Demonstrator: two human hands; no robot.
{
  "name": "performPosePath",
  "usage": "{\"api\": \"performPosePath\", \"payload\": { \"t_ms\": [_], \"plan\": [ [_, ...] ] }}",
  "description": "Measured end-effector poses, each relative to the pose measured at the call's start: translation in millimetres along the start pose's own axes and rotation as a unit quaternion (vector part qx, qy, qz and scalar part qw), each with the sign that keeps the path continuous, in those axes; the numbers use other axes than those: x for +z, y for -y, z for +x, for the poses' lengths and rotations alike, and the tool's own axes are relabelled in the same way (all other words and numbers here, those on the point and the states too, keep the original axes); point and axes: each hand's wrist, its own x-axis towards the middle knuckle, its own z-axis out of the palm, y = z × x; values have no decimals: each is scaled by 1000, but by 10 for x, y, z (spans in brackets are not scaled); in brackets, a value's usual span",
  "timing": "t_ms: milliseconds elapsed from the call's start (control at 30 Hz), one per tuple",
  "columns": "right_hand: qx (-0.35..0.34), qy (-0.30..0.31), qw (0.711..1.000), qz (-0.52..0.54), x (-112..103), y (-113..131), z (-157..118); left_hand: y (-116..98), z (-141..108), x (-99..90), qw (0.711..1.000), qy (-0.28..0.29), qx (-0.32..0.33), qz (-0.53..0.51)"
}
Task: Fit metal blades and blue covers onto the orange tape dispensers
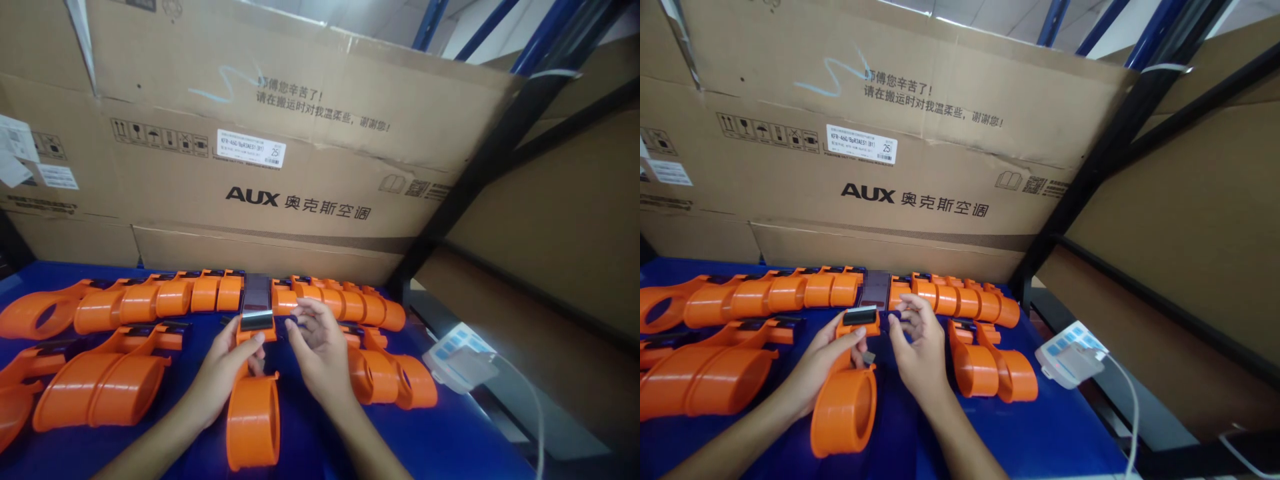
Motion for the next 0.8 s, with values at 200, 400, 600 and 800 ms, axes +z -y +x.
{"api": "performPosePath", "payload": {
  "t_ms": [200,400,600,800],
  "plan": [
    [43,-21,997,67,52,-14,16,-33,-8,18,1000,-9,11,-2],
    [36,15,999,-22,54,-87,-41,-20,9,9,999,-10,27,25],
    [-11,66,989,-134,4,-72,-136,-78,-2,42,998,-9,47,50],
    [-58,87,979,-177,-8,-56,-106,-147,-36,89,996,-17,71,59]
  ]
}}
